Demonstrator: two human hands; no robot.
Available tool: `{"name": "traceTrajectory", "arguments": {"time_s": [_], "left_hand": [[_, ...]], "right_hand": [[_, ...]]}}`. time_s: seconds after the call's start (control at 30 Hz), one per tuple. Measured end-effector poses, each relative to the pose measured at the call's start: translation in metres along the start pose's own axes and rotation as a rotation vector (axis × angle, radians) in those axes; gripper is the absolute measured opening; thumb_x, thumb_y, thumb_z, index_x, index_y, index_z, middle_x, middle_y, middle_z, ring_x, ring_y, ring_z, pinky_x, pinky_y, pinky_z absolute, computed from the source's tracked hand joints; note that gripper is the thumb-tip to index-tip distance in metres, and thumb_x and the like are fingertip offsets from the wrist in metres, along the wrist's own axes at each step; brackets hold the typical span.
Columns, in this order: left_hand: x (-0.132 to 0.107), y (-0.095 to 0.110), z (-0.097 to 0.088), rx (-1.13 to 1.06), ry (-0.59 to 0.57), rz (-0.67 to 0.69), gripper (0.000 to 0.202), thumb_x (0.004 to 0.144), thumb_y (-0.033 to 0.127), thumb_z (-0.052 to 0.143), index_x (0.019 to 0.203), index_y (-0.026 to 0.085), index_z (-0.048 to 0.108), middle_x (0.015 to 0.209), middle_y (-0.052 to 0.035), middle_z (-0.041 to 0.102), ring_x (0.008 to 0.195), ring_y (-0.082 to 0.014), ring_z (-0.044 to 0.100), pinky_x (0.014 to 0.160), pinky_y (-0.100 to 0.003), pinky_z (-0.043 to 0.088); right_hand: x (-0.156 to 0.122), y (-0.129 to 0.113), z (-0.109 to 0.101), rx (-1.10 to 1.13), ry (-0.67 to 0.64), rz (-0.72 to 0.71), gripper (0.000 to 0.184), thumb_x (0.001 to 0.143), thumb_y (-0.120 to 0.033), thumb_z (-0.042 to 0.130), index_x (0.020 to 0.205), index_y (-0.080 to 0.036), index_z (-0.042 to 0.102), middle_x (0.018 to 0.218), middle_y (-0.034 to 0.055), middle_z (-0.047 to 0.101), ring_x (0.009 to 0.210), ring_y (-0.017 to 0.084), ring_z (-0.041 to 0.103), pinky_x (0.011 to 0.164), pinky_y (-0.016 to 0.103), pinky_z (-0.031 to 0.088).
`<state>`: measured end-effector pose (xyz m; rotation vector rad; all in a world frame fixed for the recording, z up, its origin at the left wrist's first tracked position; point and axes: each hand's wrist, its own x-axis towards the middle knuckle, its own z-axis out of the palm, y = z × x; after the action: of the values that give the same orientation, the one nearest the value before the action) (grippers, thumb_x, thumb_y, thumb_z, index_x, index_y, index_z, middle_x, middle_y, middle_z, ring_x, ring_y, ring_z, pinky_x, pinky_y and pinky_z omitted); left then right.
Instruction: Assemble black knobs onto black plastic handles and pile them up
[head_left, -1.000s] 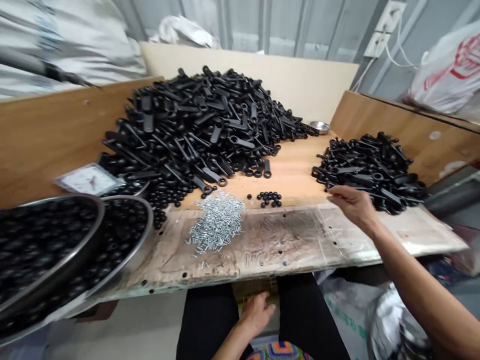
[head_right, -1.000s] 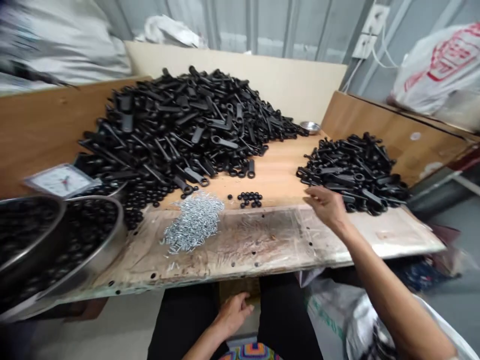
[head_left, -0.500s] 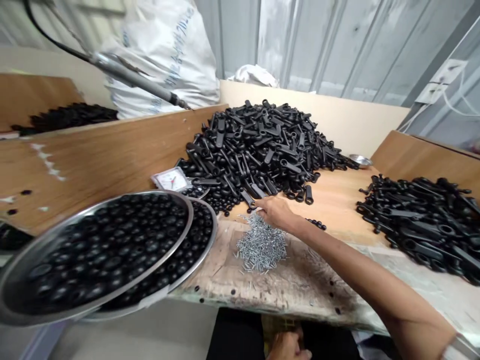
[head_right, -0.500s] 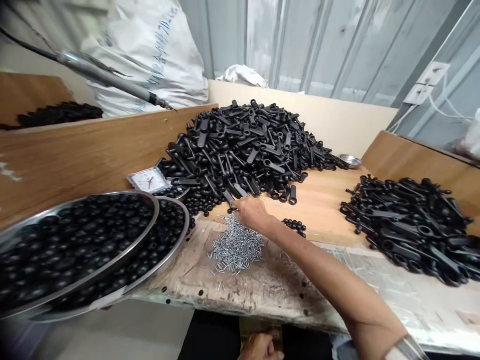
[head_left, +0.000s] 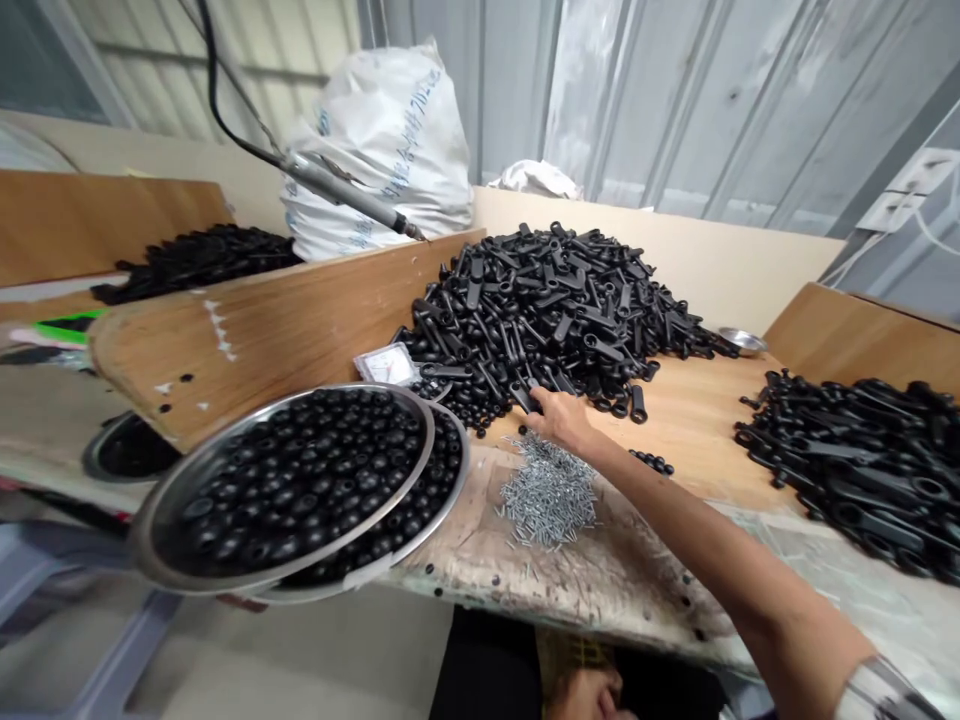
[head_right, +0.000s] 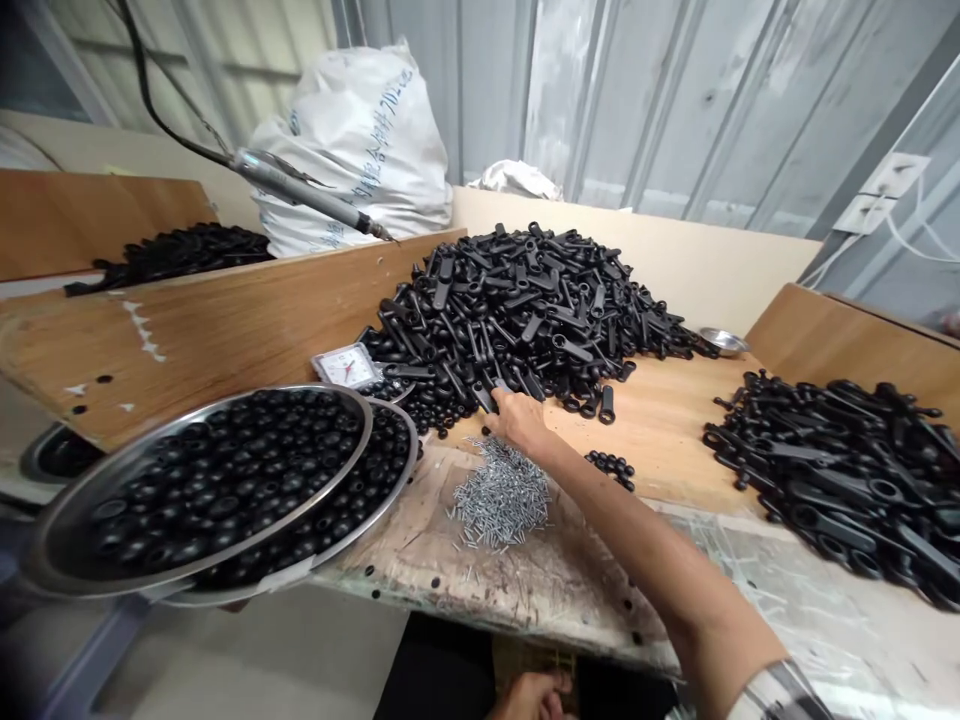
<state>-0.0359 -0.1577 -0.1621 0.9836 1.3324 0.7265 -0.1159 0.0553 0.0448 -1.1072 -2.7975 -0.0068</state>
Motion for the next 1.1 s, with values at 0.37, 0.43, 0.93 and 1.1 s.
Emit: {"name": "traceTrajectory", "arguments": {"time_s": [0.37,0.43,0.93,1.1], "left_hand": [[-0.078,0.101,-0.014,-0.985,-0.023,0.332,0.056,0.075,0.059,0.042,0.099,0.011,0.060,0.094,-0.0158,0.059,0.084,-0.0266,0.056,0.065,-0.036,0.044],[-0.080,0.112,-0.010,-1.059,0.001,0.290,0.056,0.078,0.059,0.036,0.096,0.012,0.061,0.094,-0.0147,0.059,0.087,-0.0267,0.055,0.067,-0.037,0.044],[-0.063,0.122,0.041,-0.915,0.270,0.221,0.039,0.071,0.036,0.061,0.104,0.015,0.059,0.107,-0.0099,0.058,0.101,-0.0225,0.053,0.083,-0.031,0.044],[-0.057,0.126,0.023,-0.759,0.472,0.316,0.037,0.067,0.030,0.065,0.098,0.013,0.055,0.069,-0.0034,0.058,0.061,-0.0128,0.053,0.051,-0.022,0.042]], "right_hand": [[-0.234,0.061,-0.036,1.003,0.346,0.053,0.034,0.069,-0.025,0.065,0.102,-0.020,0.060,0.087,0.0032,0.065,0.072,0.016,0.059,0.062,0.027,0.047],[-0.260,0.073,-0.036,1.116,0.420,0.185,0.033,0.069,-0.023,0.066,0.102,-0.021,0.060,0.086,0.0034,0.065,0.072,0.017,0.060,0.062,0.028,0.049],[-0.287,0.051,0.002,0.786,0.235,-0.275,0.014,0.078,-0.025,0.052,0.082,-0.017,0.063,0.076,0.0061,0.064,0.072,0.018,0.058,0.067,0.029,0.047],[-0.243,0.124,-0.007,0.758,0.339,0.070,0.017,0.079,-0.027,0.052,0.084,-0.017,0.064,0.078,0.0044,0.065,0.071,0.015,0.059,0.066,0.025,0.043]]}}
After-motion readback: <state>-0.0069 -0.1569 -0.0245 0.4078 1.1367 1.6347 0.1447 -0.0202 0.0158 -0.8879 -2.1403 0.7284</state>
